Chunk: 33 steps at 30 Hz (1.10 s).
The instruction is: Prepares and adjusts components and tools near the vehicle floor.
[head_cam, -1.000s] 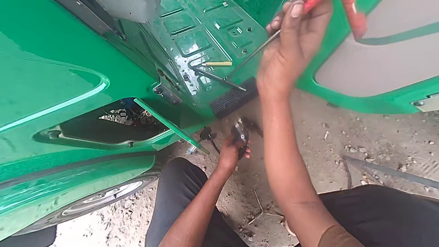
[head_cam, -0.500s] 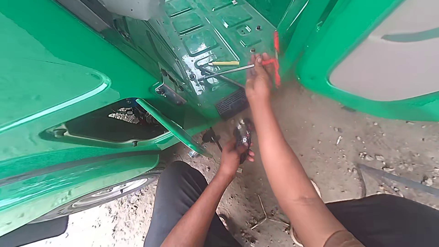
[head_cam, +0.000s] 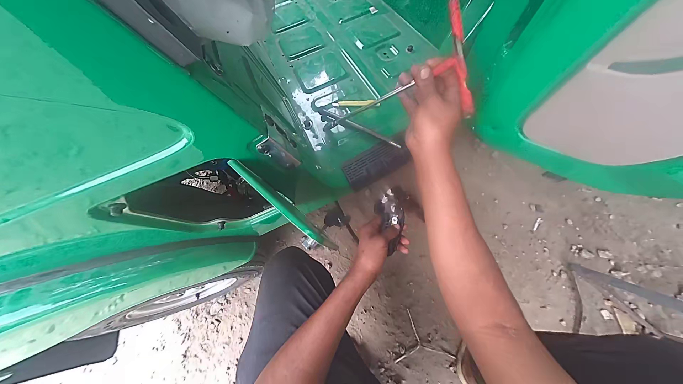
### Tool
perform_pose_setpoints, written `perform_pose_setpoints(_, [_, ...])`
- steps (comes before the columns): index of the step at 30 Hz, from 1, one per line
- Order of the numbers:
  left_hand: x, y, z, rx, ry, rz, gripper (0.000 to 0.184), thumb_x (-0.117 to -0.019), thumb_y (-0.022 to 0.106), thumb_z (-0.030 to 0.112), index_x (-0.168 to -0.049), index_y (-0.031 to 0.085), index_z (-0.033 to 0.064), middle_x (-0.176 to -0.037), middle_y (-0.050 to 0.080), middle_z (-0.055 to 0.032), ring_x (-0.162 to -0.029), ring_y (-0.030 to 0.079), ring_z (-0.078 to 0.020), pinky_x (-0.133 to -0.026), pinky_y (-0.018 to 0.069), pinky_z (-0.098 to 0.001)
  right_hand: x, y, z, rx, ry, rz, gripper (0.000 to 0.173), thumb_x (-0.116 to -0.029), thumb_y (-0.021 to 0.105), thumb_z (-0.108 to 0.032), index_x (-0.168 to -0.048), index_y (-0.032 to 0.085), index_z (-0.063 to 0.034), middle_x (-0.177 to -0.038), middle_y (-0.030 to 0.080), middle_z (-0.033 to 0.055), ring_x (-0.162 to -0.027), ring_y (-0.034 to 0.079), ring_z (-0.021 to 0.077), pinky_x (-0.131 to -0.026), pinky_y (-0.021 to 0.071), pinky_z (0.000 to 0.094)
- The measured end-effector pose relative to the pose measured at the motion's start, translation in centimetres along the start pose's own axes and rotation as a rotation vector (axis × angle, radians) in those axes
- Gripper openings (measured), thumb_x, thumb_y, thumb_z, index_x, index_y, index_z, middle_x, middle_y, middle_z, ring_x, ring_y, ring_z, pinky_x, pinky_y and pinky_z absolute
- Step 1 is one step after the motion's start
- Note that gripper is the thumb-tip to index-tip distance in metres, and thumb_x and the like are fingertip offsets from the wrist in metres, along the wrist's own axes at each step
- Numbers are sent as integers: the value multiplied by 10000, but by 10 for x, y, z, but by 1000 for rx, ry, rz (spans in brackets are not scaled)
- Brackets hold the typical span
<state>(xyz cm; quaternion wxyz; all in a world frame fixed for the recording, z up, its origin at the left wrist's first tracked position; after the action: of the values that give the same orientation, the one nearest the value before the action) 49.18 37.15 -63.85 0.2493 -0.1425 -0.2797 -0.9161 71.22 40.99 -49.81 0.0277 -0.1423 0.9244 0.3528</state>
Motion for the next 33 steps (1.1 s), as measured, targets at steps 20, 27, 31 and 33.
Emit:
perform_pose_setpoints(20, [3,0,2,-28,-1,-12,269,-1047,502,37,-1280,552,-91,-1062,708,-211,-711,721,-253,-626,640,-375,48,55,-40,480,-378,-359,173,-1021,594,-20,-1183,608,39,-983,708,107,-851,739,208,-779,667,381])
perform_pose_setpoints(27, [3,1,4,-46,14,-19,250,-1056,497,44,-1254,555,-97,-1057,708,-209,-714,720,-250,-638,641,-372,52,55,-38,493,-384,-450,192,-1002,624,-5,-1183,598,52,-995,700,119,-874,739,217,-776,669,371])
perform_pose_setpoints(31, [2,2,2,-35,16,-25,253,-1059,495,48,-1253,562,-100,-1073,706,-226,-736,724,-267,-655,643,-387,50,50,-48,316,-456,-493,137,-968,628,70,-1098,596,99,-979,706,184,-886,746,302,-791,674,462])
perform_pose_setpoints(33, [2,0,2,-34,22,-23,252,-1060,496,51,-1251,561,-99,-1080,707,-234,-741,725,-272,-657,642,-390,47,48,-52,300,-528,-567,71,-971,606,76,-1041,599,90,-980,698,193,-924,737,318,-840,660,499])
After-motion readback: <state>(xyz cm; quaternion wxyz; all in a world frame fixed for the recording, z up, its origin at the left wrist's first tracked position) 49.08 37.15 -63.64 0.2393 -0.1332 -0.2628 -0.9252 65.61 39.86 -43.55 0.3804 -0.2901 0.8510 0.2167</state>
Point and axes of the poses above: each hand's wrist, its own x-axis away from the middle knuckle, its own y-axis out of the palm, z = x × y, the point moved 4 cm from there along -x, towards the middle knuckle
